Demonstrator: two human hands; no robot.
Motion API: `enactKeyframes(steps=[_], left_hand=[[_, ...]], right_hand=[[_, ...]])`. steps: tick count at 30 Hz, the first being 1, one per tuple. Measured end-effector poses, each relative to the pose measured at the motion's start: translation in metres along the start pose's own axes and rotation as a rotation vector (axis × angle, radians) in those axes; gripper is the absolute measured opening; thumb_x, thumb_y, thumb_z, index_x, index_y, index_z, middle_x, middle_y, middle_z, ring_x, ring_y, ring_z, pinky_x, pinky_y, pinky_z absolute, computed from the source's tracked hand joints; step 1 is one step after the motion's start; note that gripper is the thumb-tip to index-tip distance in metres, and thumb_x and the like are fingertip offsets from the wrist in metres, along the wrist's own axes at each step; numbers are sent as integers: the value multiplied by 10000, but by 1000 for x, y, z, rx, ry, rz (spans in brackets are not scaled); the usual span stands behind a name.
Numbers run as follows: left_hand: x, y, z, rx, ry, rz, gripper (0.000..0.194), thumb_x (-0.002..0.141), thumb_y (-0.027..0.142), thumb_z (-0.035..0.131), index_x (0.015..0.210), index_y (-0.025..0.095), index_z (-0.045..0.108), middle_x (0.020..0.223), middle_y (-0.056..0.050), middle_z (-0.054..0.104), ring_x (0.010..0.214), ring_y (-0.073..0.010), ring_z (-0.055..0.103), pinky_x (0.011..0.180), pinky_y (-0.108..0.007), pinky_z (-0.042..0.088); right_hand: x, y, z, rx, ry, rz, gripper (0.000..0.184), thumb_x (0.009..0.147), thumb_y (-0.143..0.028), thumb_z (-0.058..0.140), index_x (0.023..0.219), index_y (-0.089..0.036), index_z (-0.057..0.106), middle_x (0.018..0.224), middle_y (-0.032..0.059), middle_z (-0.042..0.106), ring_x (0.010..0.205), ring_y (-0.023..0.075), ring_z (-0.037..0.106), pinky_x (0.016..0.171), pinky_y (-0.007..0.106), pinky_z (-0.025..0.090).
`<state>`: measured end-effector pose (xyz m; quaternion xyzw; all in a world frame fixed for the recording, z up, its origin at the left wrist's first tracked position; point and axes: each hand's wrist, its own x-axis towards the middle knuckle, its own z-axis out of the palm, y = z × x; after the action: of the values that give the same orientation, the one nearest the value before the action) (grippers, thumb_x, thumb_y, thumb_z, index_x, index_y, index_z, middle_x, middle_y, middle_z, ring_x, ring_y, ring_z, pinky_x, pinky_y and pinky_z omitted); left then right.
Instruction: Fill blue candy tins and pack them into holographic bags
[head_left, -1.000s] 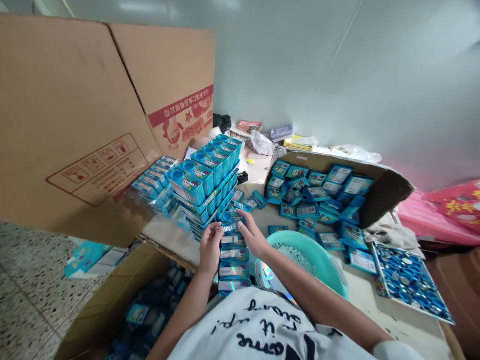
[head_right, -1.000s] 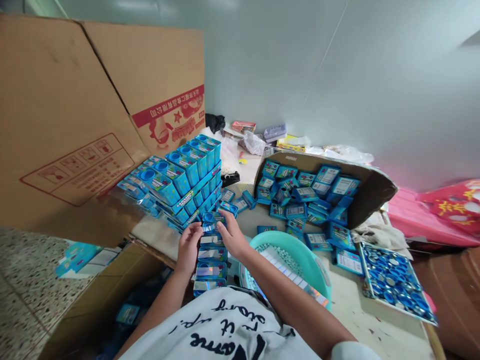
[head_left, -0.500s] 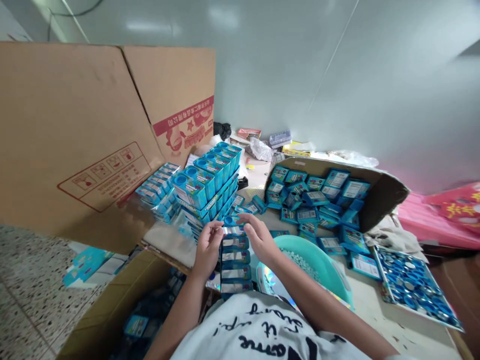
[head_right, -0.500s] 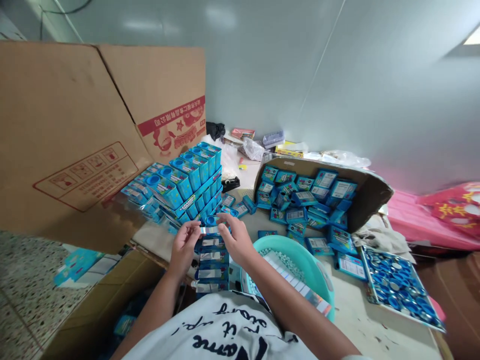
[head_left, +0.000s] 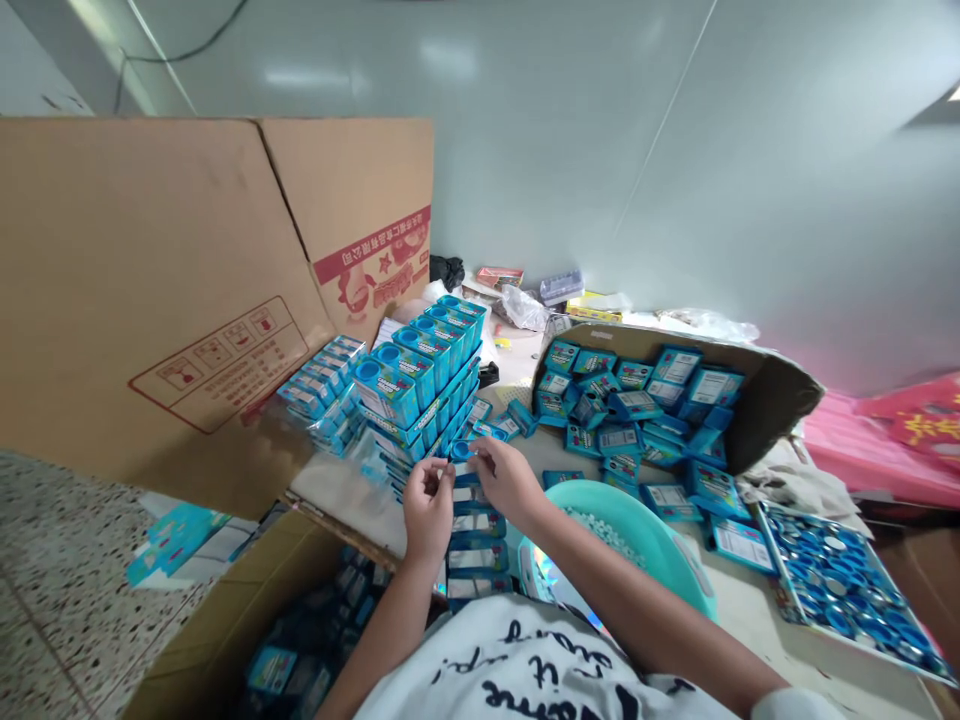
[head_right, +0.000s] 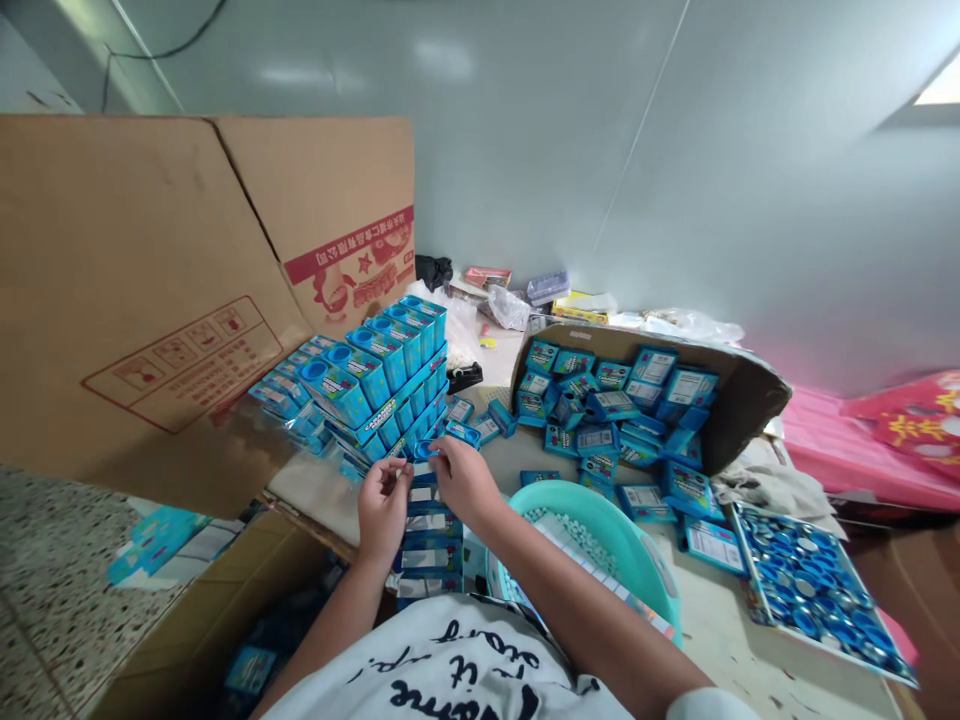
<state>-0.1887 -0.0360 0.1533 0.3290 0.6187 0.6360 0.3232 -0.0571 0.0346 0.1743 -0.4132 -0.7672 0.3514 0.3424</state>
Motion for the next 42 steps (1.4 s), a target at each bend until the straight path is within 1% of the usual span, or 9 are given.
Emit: enactKeyframes(steps=[4,10,17,21,28,31,36,39,42], left_hand=[[2,-17,2,-69,41,-62,348,724,470,783,889,176,695,787,-15,659,745,-160,592,702,-262,464],[5,-35,6,-239,86,-229,419,697,474,794,983,180,709,953,-66,729,886,-202,672,814,-333,523],[11,-36,10,-332,34,-346,589,656,484,835,1129,169,684,912,-49,732,833,-176,677,769,-301,523],[17,-37,6,-308,10,-362,678,603,508,861,1149,147,682,941,-59,743,858,-189,681,794,-306,510],[13,-30,2,-288,-26,-369,608,671,498,823,1183,198,689,1116,-88,736,1024,-239,682,871,-327,515],[10,-25,1,-312,-55,-400,633,687,497,814,1230,212,661,1136,-79,730,1041,-232,676,873,-324,517],[8,-28,-3,-227,-41,-338,560,723,519,789,1182,217,685,1202,-70,708,1142,-230,636,953,-316,482],[9,-35,-4,-263,-56,-376,596,720,522,790,1223,227,666,1199,-80,714,1136,-251,647,958,-360,496],[12,-41,-3,-234,-12,-351,552,687,498,819,1158,232,709,1240,-77,703,1198,-258,620,1006,-360,475]], right_hand=[[0,1,4,-171,14,-54,203,930,-170,475,1057,-206,630,1015,114,704,971,271,632,822,380,478],[-3,2,10,-281,26,-128,175,955,-174,477,1056,-218,613,970,92,708,939,276,619,834,393,454],[-7,2,13,-275,130,-35,69,937,-201,536,943,-242,591,892,36,700,880,258,595,866,423,370],[-8,2,17,-183,186,15,42,901,-197,551,875,-230,556,808,33,645,811,242,550,768,373,382],[-12,16,16,-89,262,5,167,827,-80,427,795,-232,488,769,36,536,778,235,493,689,338,385],[-15,17,11,-47,254,-7,141,893,-134,427,815,-233,490,818,40,566,812,232,512,724,346,411],[-17,10,6,-10,224,24,132,981,-278,436,939,-221,548,834,37,570,832,234,521,745,355,420],[-16,10,6,-35,200,37,127,950,-325,518,994,-216,564,821,28,555,828,235,524,745,353,424],[-12,16,9,-51,189,23,161,861,-294,610,995,-216,566,820,12,511,793,223,510,715,341,419]])
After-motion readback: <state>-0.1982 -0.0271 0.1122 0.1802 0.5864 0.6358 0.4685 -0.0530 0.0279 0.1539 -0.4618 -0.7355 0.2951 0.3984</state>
